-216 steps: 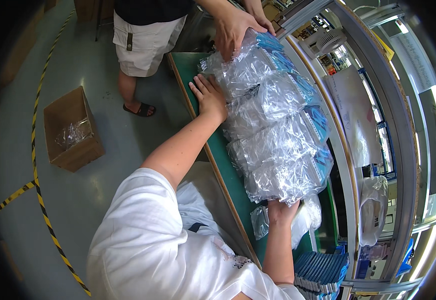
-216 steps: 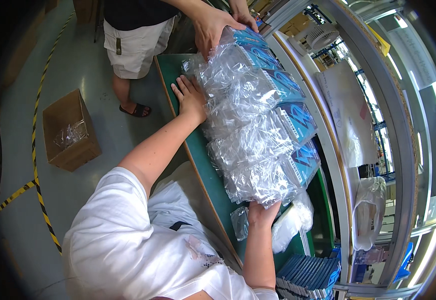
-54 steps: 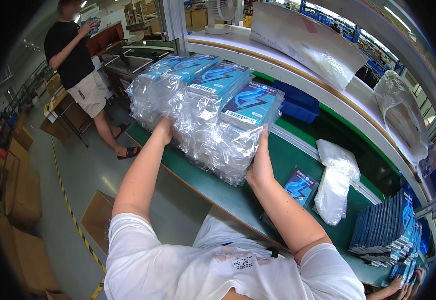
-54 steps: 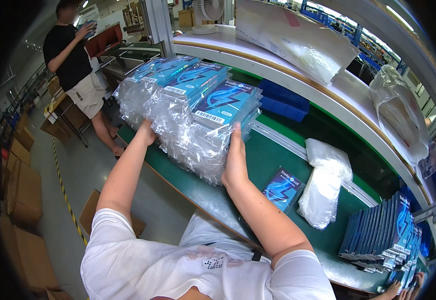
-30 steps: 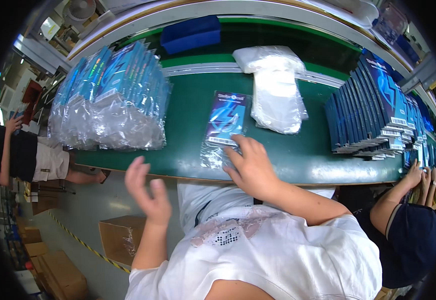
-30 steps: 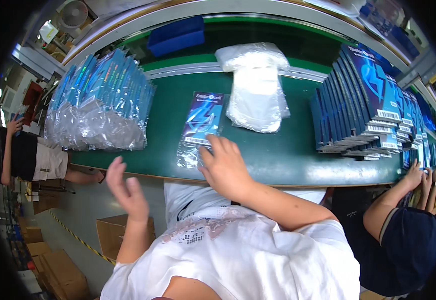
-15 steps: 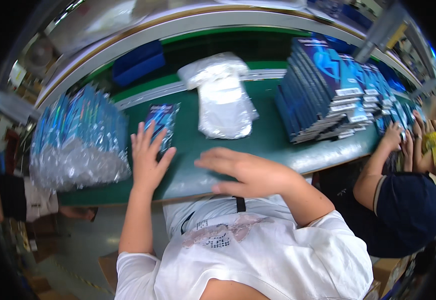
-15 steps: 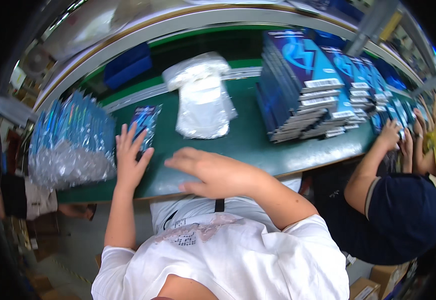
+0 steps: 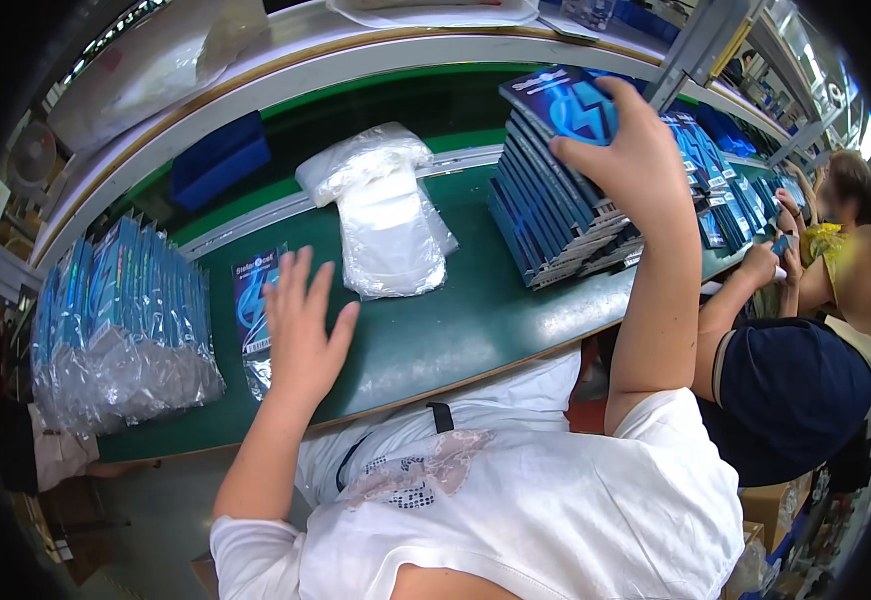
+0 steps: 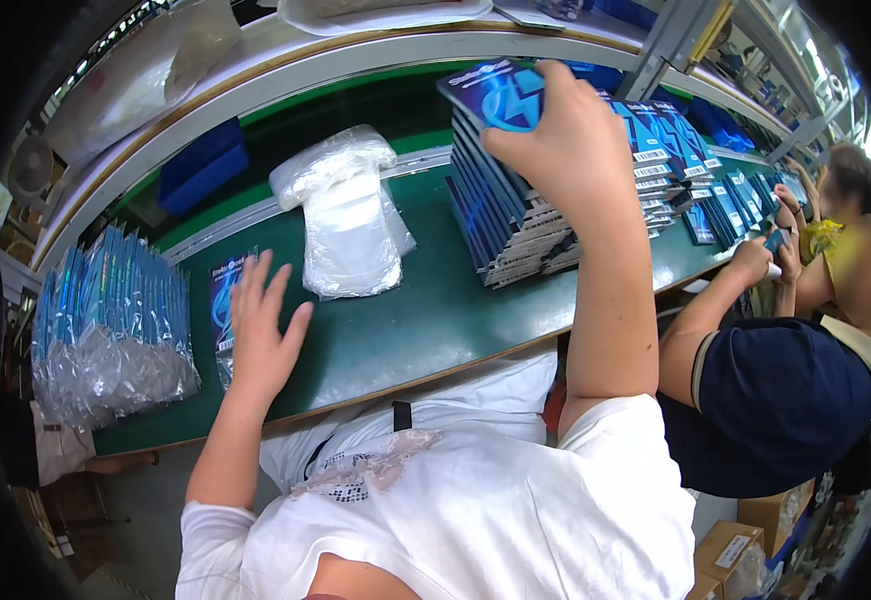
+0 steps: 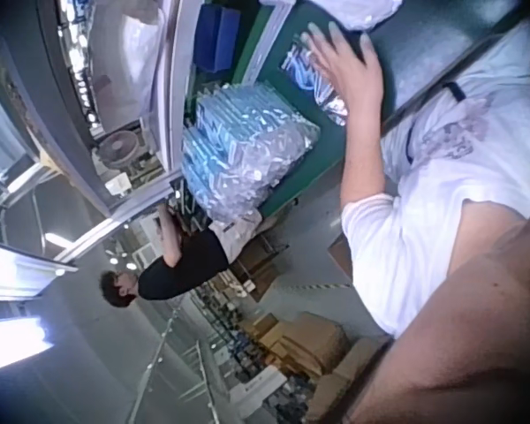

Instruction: The person repeatedly picks up small blue boxes labeled 'StellarCell' and places them into clear plastic bags. They then move the packaged items to a growing stack on the table. The person also stacks loose boxes into neat piles on the green workbench.

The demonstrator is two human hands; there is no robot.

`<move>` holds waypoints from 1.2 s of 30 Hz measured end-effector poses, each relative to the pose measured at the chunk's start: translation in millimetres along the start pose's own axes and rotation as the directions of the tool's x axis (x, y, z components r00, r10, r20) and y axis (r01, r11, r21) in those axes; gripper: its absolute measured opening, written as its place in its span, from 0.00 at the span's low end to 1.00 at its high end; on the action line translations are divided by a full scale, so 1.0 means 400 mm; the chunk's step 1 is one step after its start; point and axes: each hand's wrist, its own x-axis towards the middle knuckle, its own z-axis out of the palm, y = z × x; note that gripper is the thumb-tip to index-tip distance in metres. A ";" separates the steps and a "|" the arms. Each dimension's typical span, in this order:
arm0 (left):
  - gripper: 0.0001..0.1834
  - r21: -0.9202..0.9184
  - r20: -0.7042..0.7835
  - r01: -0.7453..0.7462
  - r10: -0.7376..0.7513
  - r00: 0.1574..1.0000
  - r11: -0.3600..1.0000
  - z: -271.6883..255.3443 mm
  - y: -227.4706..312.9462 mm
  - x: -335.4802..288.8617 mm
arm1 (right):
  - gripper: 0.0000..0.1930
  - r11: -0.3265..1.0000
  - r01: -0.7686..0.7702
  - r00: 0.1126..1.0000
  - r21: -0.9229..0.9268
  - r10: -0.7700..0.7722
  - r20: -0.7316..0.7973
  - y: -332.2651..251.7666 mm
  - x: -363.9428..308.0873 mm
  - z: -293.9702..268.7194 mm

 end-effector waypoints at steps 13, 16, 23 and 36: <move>0.18 -0.214 0.043 -0.281 0.296 0.954 0.936 0.039 0.018 0.096 | 0.31 -0.213 -0.769 0.639 0.602 -0.238 0.732 -0.083 -0.288 0.150; 0.19 -0.262 0.012 -0.245 0.257 0.966 0.934 0.037 0.020 0.089 | 0.25 -0.344 -0.807 0.570 0.479 -0.246 0.784 -0.067 -0.352 0.226; 0.09 -0.481 -0.202 -0.244 0.164 0.966 0.842 0.027 0.020 0.120 | 0.38 -0.453 -0.856 0.494 0.250 -0.575 0.652 -0.105 -0.326 0.343; 0.11 -0.810 0.189 0.308 -0.275 0.943 0.499 0.046 -0.004 0.108 | 0.32 -0.297 -0.788 0.612 0.539 -0.293 0.734 -0.069 -0.301 0.330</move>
